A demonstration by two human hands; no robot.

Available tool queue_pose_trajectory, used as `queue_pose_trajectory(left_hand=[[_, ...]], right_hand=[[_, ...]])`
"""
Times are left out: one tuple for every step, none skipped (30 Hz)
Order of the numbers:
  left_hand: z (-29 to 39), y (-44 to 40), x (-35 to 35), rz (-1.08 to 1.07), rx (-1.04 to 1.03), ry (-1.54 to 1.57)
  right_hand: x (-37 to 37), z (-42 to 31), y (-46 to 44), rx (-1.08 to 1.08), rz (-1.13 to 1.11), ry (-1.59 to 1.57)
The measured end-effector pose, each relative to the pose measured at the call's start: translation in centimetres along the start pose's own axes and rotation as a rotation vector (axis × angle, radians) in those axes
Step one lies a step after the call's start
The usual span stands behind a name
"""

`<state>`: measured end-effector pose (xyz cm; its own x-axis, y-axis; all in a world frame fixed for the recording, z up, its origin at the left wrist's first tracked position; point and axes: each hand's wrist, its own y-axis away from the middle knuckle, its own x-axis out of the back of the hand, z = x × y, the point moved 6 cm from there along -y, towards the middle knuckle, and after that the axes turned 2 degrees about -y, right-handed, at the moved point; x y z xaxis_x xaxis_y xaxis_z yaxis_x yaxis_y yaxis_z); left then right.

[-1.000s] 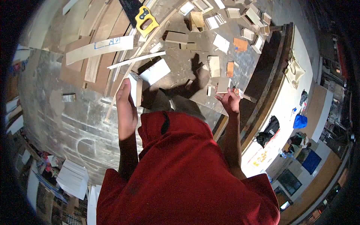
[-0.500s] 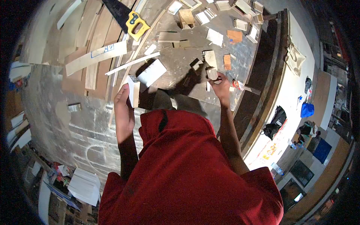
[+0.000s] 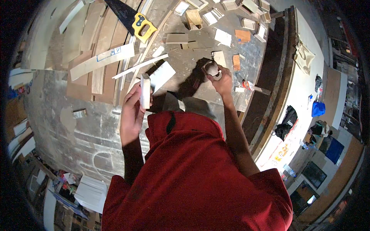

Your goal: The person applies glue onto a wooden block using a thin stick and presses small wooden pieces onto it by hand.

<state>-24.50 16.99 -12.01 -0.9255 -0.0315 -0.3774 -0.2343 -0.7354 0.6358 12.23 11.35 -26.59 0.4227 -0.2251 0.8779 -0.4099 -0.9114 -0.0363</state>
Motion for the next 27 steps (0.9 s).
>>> queue_pose_trajectory(left_hand=[[0.3,0.1,0.0,0.017,-0.028,-0.006],[0.5,0.2,0.0,0.035,-0.055,-0.013],[0.8,0.1,0.1,0.030,-0.070,-0.005],[0.8,0.1,0.1,0.028,-0.075,-0.001],[0.8,0.1,0.2,0.026,-0.080,0.004],[1.2,0.3,0.0,0.095,-0.070,0.028],[1.3,0.5,0.1,0.164,-0.059,0.052],[0.9,0.2,0.7,0.165,-0.055,0.052],[0.1,-0.2,2.0,0.197,-0.032,0.029],[-0.3,-0.5,2.7,0.227,-0.009,0.007],[-0.6,-0.7,3.2,0.227,-0.008,0.007],[-0.5,-0.8,3.1,0.197,-0.036,0.031],[-0.3,-0.9,3.1,0.166,-0.065,0.054],[-0.3,-1.0,3.4,0.167,-0.066,0.051],[0.0,-1.0,3.6,0.145,-0.087,0.065],[0.4,-0.9,3.9,0.122,-0.107,0.079],[0.7,-0.7,4.3,0.130,-0.103,0.049],[0.8,-0.5,4.2,0.130,-0.104,0.043],[1.2,-0.2,4.2,0.155,-0.146,0.039],[1.6,0.0,4.1,0.179,-0.189,0.035],[1.7,0.2,3.8,0.183,-0.182,0.037],[1.6,0.3,4.1,0.181,-0.183,0.033],[1.1,0.1,4.7,0.167,-0.159,0.023],[0.9,0.1,4.8,0.153,-0.134,0.013],[0.6,0.1,4.8,0.149,-0.135,0.009],[0.3,0.0,4.7,0.136,-0.128,0.016],[0.1,0.0,4.4,0.123,-0.119,0.024]], right_hand=[[0.5,0.4,0.3,0.028,0.078,0.009],[0.5,1.1,0.5,0.027,0.078,0.012],[1.2,1.7,0.7,-0.040,0.143,-0.030],[1.7,2.1,1.0,-0.107,0.207,-0.071],[2.0,2.8,1.7,-0.210,0.204,-0.086],[1.9,3.2,2.3,-0.212,0.202,-0.084],[1.8,3.4,2.8,-0.202,0.183,-0.063],[1.7,3.6,3.5,-0.193,0.165,-0.043],[1.7,2.7,4.1,-0.288,0.062,-0.108],[0.8,2.9,5.1,-0.290,0.060,-0.106],[-0.6,2.5,6.0,-0.219,0.002,-0.134],[-2.2,2.5,7.0,-0.149,-0.055,-0.163],[-3.2,2.1,7.7,-0.035,-0.054,-0.160],[-4.1,1.7,8.4,0.080,-0.052,-0.160],[-4.7,1.0,8.7,0.076,-0.086,-0.223],[-4.6,0.8,8.6,0.076,-0.087,-0.230],[-4.6,0.9,8.4,0.062,-0.130,-0.217],[-4.5,1.0,8.2,0.048,-0.173,-0.203],[-3.7,1.2,7.6,0.052,-0.108,-0.238],[-3.3,1.4,7.1,0.050,-0.105,-0.241],[-2.5,2.1,6.7,-0.009,-0.043,-0.105],[-1.4,2.5,6.3,-0.069,0.019,0.032],[-0.4,2.9,6.1,-0.104,0.030,0.109],[-0.1,3.2,6.1,-0.107,0.033,0.106],[-0.3,4.2,6.3,-0.204,-0.035,0.100],[-0.5,5.2,6.6,-0.301,-0.103,0.094],[-1.1,6.1,7.0,-0.305,-0.152,0.031]])
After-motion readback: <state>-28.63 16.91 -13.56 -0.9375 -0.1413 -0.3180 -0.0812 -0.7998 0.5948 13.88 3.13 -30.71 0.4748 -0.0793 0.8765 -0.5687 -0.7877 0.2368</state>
